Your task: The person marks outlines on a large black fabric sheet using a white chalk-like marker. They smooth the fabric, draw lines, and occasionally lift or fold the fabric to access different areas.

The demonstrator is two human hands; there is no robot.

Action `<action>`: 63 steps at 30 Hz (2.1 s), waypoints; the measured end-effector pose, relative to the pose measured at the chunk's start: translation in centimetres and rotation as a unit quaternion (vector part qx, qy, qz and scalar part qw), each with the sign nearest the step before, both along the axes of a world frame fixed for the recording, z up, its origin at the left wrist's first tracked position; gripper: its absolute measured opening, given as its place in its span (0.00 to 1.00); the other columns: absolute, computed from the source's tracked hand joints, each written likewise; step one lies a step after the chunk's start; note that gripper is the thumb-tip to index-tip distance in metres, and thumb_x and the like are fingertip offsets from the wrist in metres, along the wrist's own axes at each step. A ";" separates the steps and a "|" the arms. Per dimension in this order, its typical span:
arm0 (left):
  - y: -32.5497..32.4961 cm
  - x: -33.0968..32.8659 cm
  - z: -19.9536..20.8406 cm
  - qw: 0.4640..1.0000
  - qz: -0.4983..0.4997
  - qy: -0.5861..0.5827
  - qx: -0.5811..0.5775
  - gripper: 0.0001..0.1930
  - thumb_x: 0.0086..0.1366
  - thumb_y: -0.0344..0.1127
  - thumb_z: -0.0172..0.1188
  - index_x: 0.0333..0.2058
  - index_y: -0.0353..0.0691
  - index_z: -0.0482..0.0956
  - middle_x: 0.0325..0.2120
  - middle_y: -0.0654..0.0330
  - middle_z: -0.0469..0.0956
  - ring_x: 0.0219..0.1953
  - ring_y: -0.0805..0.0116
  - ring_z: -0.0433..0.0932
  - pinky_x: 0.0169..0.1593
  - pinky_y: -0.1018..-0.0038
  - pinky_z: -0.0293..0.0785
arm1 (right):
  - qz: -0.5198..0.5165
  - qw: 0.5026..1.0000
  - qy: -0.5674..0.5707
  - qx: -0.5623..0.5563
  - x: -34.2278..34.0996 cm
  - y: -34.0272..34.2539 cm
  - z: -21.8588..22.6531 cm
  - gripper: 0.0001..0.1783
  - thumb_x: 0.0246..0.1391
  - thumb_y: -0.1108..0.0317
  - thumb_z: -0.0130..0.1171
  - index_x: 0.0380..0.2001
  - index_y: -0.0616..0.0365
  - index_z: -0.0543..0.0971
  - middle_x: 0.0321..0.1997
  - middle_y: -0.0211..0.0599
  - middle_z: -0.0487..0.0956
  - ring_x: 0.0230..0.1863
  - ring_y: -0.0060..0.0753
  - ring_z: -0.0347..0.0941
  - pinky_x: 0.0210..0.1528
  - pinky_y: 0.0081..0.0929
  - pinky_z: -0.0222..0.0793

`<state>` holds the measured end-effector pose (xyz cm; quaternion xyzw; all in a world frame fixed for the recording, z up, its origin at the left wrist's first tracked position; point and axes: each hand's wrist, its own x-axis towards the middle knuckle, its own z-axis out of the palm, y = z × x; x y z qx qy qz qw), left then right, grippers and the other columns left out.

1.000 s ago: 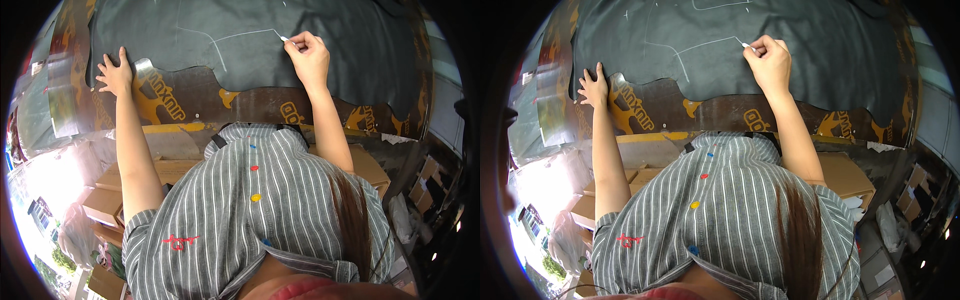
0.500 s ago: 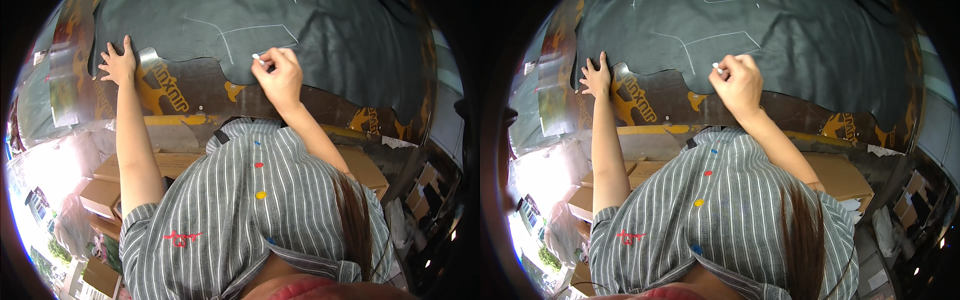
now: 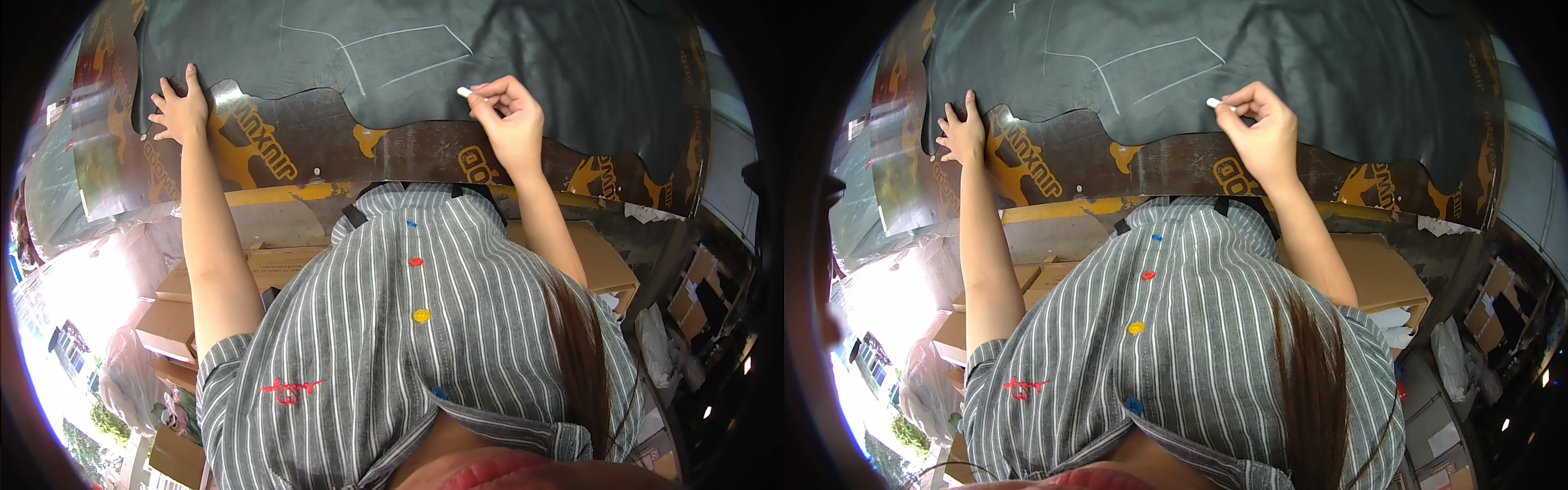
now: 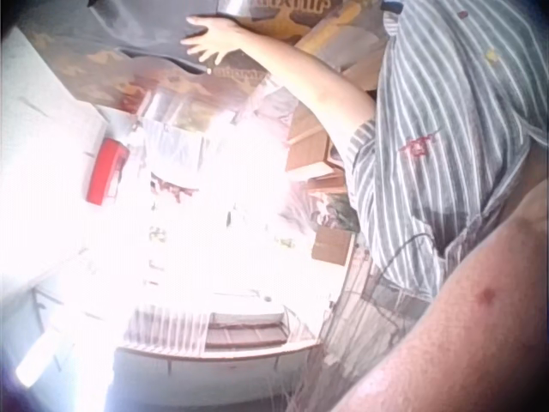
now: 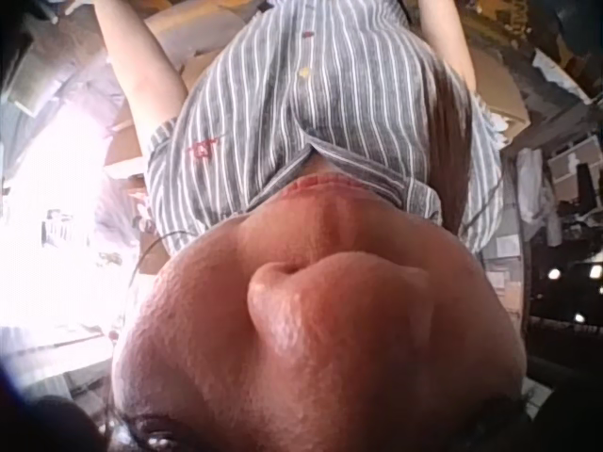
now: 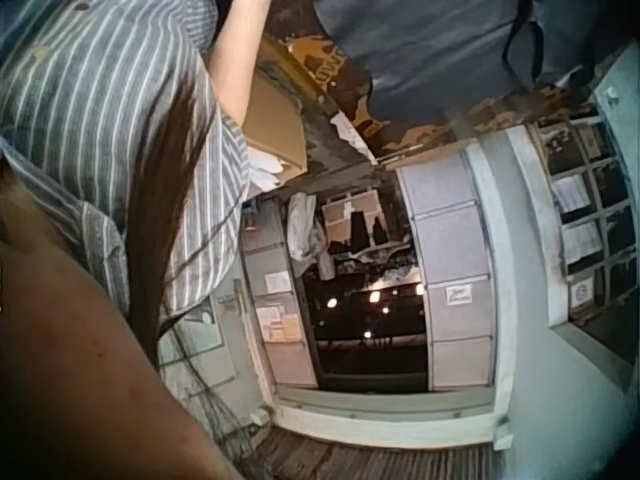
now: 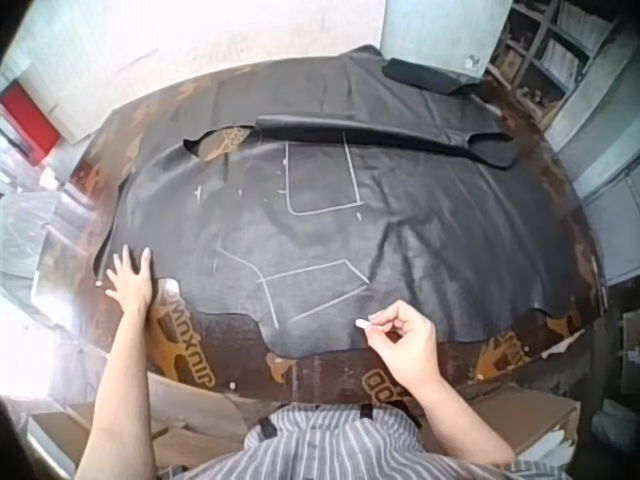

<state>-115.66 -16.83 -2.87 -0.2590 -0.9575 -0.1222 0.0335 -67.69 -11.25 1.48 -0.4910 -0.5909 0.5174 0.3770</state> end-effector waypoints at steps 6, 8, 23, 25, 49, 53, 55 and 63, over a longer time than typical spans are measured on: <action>0.0 0.0 0.1 1.000 -0.001 -0.005 0.001 0.48 0.62 0.79 0.40 0.72 0.56 0.56 0.74 0.52 0.48 0.75 0.38 0.40 0.70 0.32 0.30 | 0.010 0.980 -0.133 0.147 -2.7 -1.9 0.8 0.07 0.44 0.74 0.69 0.23 0.61 0.78 0.28 0.35 0.78 0.25 0.22 0.77 0.28 0.23 0.71; 0.0 0.0 0.1 1.000 0.000 -0.007 0.002 0.48 0.62 0.79 0.41 0.72 0.56 0.56 0.74 0.52 0.48 0.75 0.38 0.40 0.70 0.32 0.29 | 0.006 0.978 -0.143 0.154 -3.1 -1.7 0.6 0.07 0.44 0.74 0.69 0.23 0.62 0.78 0.28 0.35 0.78 0.23 0.22 0.76 0.27 0.23 0.70; -0.2 -0.3 -0.2 1.000 -0.004 -0.002 0.003 0.49 0.61 0.80 0.40 0.73 0.55 0.55 0.74 0.51 0.47 0.75 0.37 0.39 0.70 0.31 0.30 | 0.072 0.986 -0.110 0.105 -2.5 -2.5 1.1 0.08 0.45 0.74 0.68 0.24 0.63 0.78 0.28 0.34 0.77 0.24 0.21 0.75 0.29 0.22 0.70; -0.2 -0.4 -0.3 1.000 -0.004 0.000 0.002 0.49 0.61 0.80 0.40 0.73 0.55 0.55 0.74 0.51 0.47 0.75 0.37 0.39 0.70 0.31 0.31 | 0.068 0.991 -0.065 0.099 -3.7 -2.7 1.4 0.08 0.46 0.74 0.68 0.24 0.62 0.78 0.28 0.34 0.77 0.24 0.22 0.75 0.30 0.22 0.70; 0.0 0.6 0.6 1.000 0.011 0.001 -0.014 0.45 0.64 0.77 0.41 0.72 0.57 0.55 0.74 0.54 0.48 0.75 0.40 0.41 0.71 0.34 0.33 | 0.016 0.977 -0.161 0.141 -7.1 5.2 0.0 0.07 0.46 0.67 0.67 0.24 0.58 0.79 0.23 0.32 0.76 0.25 0.27 0.74 0.31 0.29 0.71; -0.1 0.4 0.5 1.000 0.015 0.005 -0.019 0.45 0.64 0.77 0.41 0.72 0.57 0.55 0.74 0.53 0.48 0.75 0.40 0.41 0.71 0.34 0.33 | 0.034 0.979 -0.142 0.143 -8.4 5.5 0.6 0.07 0.46 0.68 0.67 0.24 0.58 0.79 0.21 0.31 0.76 0.27 0.27 0.74 0.31 0.29 0.71; 0.0 0.6 0.7 1.000 0.015 0.001 -0.018 0.45 0.64 0.77 0.41 0.72 0.57 0.55 0.74 0.53 0.49 0.75 0.40 0.41 0.71 0.34 0.33 | 0.000 0.981 -0.120 0.152 -9.1 6.3 0.7 0.07 0.46 0.68 0.66 0.23 0.58 0.78 0.18 0.31 0.77 0.28 0.29 0.75 0.31 0.30 0.71; 0.1 0.6 0.3 1.000 0.000 0.005 -0.016 0.46 0.63 0.78 0.40 0.72 0.56 0.56 0.74 0.53 0.47 0.75 0.38 0.42 0.70 0.31 0.33 | 0.085 0.990 -0.064 0.095 -7.5 7.0 1.1 0.08 0.48 0.68 0.68 0.26 0.60 0.80 0.22 0.32 0.80 0.30 0.25 0.77 0.34 0.26 0.72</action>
